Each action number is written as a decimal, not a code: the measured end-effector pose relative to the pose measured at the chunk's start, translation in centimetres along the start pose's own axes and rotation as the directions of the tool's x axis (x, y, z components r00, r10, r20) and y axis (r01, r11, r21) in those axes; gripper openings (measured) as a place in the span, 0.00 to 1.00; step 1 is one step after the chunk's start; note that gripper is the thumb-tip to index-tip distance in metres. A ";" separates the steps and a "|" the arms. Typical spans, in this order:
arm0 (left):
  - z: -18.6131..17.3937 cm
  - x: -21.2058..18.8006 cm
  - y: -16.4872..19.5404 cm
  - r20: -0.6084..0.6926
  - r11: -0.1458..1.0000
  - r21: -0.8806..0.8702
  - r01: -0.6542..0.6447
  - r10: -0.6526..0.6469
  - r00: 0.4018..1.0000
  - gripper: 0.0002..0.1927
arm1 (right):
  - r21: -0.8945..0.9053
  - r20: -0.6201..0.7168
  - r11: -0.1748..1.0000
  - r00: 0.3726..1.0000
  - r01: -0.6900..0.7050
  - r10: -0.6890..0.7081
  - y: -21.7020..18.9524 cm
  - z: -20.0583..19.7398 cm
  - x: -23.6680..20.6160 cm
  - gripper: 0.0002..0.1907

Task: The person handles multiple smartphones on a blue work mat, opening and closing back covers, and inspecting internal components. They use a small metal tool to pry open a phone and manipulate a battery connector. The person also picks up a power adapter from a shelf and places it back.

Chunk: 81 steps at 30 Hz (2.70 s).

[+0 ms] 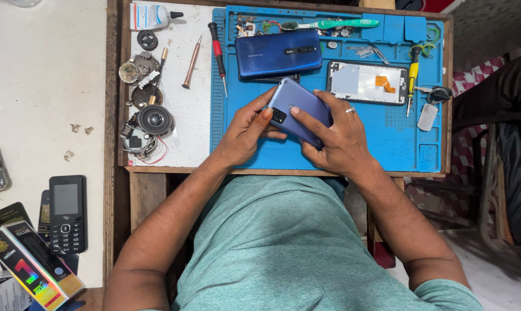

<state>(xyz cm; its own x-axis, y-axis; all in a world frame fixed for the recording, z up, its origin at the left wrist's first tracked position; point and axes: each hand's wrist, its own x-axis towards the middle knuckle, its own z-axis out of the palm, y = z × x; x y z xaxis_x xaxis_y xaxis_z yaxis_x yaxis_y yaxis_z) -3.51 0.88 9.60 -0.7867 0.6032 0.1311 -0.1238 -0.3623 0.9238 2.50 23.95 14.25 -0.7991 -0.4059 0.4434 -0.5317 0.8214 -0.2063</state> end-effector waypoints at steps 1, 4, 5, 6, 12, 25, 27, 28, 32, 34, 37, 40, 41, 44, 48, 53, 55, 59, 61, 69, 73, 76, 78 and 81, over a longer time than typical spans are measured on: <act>0.0 0.0 0.1 -0.005 1.000 0.009 0.000 0.000 1.000 0.33 | 0.000 0.004 1.000 1.000 -0.006 0.006 -0.1 0.1 0.0 0.40; 0.1 -0.2 0.2 -0.030 0.997 0.071 0.011 -0.009 1.000 0.32 | -0.015 0.015 1.000 1.000 -0.024 0.024 -0.5 0.2 -0.1 0.40; 0.1 -0.1 0.1 -0.037 0.995 0.097 0.019 -0.015 0.999 0.31 | -0.025 0.017 0.999 0.999 -0.034 0.034 -0.6 0.3 -0.2 0.41; 0.0 -0.1 0.1 -0.039 0.995 0.101 0.017 -0.013 0.999 0.30 | -0.028 0.025 0.999 0.999 -0.041 0.042 -0.7 0.5 -0.2 0.41; 0.0 0.0 0.2 -0.066 0.992 0.119 0.035 -0.027 0.997 0.29 | 0.025 0.041 0.998 0.997 -0.065 0.064 -0.5 0.7 -0.2 0.41; 0.5 0.3 -0.1 -0.175 0.991 0.108 0.084 -0.064 0.982 0.29 | 0.112 -0.003 0.992 0.998 -0.059 0.060 -0.1 0.6 -0.8 0.43; 0.5 0.4 -0.1 -0.179 0.985 0.150 0.082 -0.055 0.982 0.28 | 0.101 -0.010 0.993 0.998 -0.057 0.059 -0.1 0.6 -0.8 0.43; 0.5 0.3 -0.1 -0.175 0.982 0.169 0.079 -0.049 0.983 0.28 | 0.097 -0.006 0.994 0.998 -0.054 0.055 -0.1 0.5 -0.8 0.42; 0.4 0.4 -0.2 -0.180 0.987 0.145 0.069 -0.042 0.983 0.27 | 0.094 0.032 0.994 0.998 -0.051 0.048 -0.2 0.3 -0.9 0.43; 0.5 0.5 -0.1 -0.189 0.988 0.137 0.076 -0.050 0.981 0.27 | 0.135 0.047 0.988 0.997 -0.070 0.064 0.0 0.0 -0.9 0.42; 0.8 0.6 0.0 -0.208 0.985 0.157 0.069 -0.036 0.978 0.27 | 0.201 -0.032 0.975 0.994 -0.096 0.105 1.7 -1.3 -0.7 0.38; 0.8 0.7 0.1 -0.213 0.977 0.201 0.074 -0.030 0.976 0.27 | 0.386 -0.128 0.835 0.874 -0.392 0.469 5.7 -3.7 -0.1 0.14; 0.9 0.6 0.1 -0.216 0.973 0.215 0.088 -0.040 0.976 0.27 | 0.267 -0.202 0.883 0.873 -0.387 0.444 7.3 -4.7 -0.1 0.11; 0.8 0.5 0.0 -0.210 0.980 0.189 0.064 -0.024 0.977 0.27 | 0.097 -0.157 0.866 0.852 -0.490 0.500 11.0 -5.7 0.7 0.09; 0.9 0.4 0.0 -0.214 0.980 0.180 0.088 -0.048 0.976 0.27 | -0.012 -0.054 0.841 0.840 -0.542 0.540 13.2 -4.9 2.2 0.12; 0.8 0.6 0.1 -0.214 0.977 0.192 0.087 -0.045 0.976 0.27 | -0.017 -0.084 0.837 0.835 -0.546 0.543 13.9 -4.1 2.7 0.12; 1.0 0.2 0.1 -0.220 0.979 0.177 0.100 -0.060 0.974 0.27 | 0.024 -0.045 0.812 0.811 -0.583 0.583 14.0 -4.1 2.4 0.13; 0.8 0.3 0.3 -0.203 0.981 0.180 0.076 -0.039 0.978 0.27 | 0.000 -0.038 0.871 0.871 -0.491 0.491 14.3 -4.3 2.8 0.11; 0.9 0.3 0.4 -0.200 0.980 0.185 0.069 -0.031 0.979 0.27 | -0.060 -0.061 0.924 0.925 -0.378 0.374 14.2 -4.3 2.9 0.11; 0.6 0.0 0.2 -0.198 0.978 0.197 0.072 -0.032 0.980 0.28 | 0.034 -0.229 0.920 0.893 -0.391 0.388 14.3 -6.4 0.6 0.11; -0.1 0.2 -1.1 -0.219 0.978 0.188 0.093 -0.051 0.974 0.26 | 0.111 -0.238 0.893 0.861 -0.436 0.450 12.0 -6.4 -2.9 0.12; -0.9 0.7 -2.3 -0.258 0.963 0.251 0.101 -0.034 0.966 0.23 | 0.041 -0.286 0.914 0.872 -0.403 0.398 8.1 -4.6 -4.5 0.13; -1.4 1.1 -3.0 -0.233 0.944 0.328 0.026 0.054 0.971 0.21 | 0.247 -0.206 0.852 0.834 -0.461 0.511 5.8 -3.5 -4.2 0.12; -1.6 1.4 -3.7 -0.285 0.973 0.218 0.076 -0.011 0.958 0.22 | 0.273 -0.102 0.880 0.897 -0.390 0.429 3.7 -3.2 -2.4 0.18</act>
<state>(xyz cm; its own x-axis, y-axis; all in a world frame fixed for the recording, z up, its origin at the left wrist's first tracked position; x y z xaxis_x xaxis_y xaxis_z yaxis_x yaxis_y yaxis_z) -5.11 1.88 5.75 -0.9252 0.3793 0.0133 -0.0479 -0.1515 0.9873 3.36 29.28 15.23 -0.9168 0.0292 0.3983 -0.2328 0.7713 -0.5924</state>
